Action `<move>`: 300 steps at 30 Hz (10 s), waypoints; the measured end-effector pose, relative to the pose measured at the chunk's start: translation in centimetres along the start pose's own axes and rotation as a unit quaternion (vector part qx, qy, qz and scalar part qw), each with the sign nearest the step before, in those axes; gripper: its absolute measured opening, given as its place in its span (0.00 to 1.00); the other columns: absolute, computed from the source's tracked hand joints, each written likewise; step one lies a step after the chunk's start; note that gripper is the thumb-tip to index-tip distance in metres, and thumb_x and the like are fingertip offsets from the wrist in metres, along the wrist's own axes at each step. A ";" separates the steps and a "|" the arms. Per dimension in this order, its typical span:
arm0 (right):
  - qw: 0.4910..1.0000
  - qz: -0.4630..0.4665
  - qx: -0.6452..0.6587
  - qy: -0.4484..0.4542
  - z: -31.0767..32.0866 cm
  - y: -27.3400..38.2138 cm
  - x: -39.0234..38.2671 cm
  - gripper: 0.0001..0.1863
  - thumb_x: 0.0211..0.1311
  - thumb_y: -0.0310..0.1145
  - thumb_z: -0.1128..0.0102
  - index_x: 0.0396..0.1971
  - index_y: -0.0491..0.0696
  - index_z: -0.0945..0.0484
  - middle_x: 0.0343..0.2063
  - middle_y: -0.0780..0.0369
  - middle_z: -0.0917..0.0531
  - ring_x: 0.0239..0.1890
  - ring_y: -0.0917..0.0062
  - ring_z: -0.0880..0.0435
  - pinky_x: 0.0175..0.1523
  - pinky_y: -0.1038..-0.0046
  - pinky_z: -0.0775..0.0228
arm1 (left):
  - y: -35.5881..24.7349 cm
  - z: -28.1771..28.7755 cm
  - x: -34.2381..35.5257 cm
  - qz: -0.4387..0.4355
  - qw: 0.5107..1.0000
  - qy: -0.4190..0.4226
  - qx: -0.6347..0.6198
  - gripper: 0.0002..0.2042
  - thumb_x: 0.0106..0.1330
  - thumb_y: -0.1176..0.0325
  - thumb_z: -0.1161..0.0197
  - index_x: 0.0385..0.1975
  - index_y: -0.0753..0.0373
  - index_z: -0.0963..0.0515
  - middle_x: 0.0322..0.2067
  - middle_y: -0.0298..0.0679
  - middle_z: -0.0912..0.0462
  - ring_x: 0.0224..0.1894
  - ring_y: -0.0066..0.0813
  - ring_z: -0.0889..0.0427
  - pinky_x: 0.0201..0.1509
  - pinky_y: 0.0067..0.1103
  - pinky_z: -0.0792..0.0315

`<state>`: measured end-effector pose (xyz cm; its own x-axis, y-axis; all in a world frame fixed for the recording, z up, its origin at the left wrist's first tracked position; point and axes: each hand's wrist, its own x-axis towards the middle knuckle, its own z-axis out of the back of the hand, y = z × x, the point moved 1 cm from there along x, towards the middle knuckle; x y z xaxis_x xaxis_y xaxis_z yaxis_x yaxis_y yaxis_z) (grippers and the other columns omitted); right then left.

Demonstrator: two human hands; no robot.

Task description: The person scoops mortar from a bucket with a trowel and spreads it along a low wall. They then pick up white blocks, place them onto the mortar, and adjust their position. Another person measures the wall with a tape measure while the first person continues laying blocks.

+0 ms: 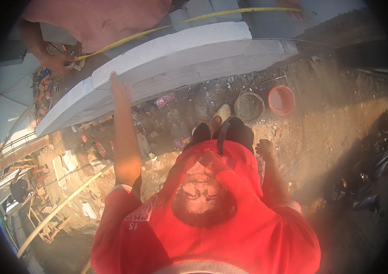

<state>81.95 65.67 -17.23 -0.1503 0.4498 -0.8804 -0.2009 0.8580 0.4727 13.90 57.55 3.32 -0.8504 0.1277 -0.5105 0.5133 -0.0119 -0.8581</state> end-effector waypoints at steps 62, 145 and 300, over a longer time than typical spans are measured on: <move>0.890 0.428 -0.085 0.129 -26.2 32.9 4.3 0.38 0.81 0.58 0.68 0.73 0.40 0.37 0.73 0.51 0.33 0.77 0.62 0.39 0.80 0.69 0.54 | 0.3 -21.9 -8.8 -0.463 0.632 0.170 0.598 0.29 0.81 0.48 0.61 0.44 0.63 0.13 0.44 0.52 0.14 0.49 0.54 0.20 0.55 0.42 0.30; 0.495 0.713 -0.496 0.030 -30.2 29.4 -3.0 0.13 0.69 0.35 0.39 0.45 0.44 0.14 0.32 0.53 0.12 0.44 0.59 0.13 0.76 0.53 0.41 | 3.4 -10.2 -9.6 -0.632 0.615 0.118 0.456 0.25 0.65 0.54 0.33 0.58 0.61 0.21 0.61 0.49 0.24 0.69 0.48 0.33 0.75 0.47 0.43; 0.589 0.555 -0.507 0.298 25.7 87.9 9.4 0.41 0.72 0.50 0.38 0.75 0.42 0.41 0.66 0.44 0.28 0.66 0.57 0.24 0.69 0.59 0.32 | 21.0 -70.8 -55.3 -0.424 0.804 -0.270 0.318 0.13 0.63 0.71 0.31 0.39 0.66 0.29 0.43 0.53 0.25 0.45 0.58 0.25 0.49 0.41 0.30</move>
<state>87.79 151.68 15.10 -0.9855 0.1684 0.0194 -0.0881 -0.6069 0.7899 79.92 120.45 17.48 -0.8777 -0.0898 0.4708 -0.2942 -0.6745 -0.6771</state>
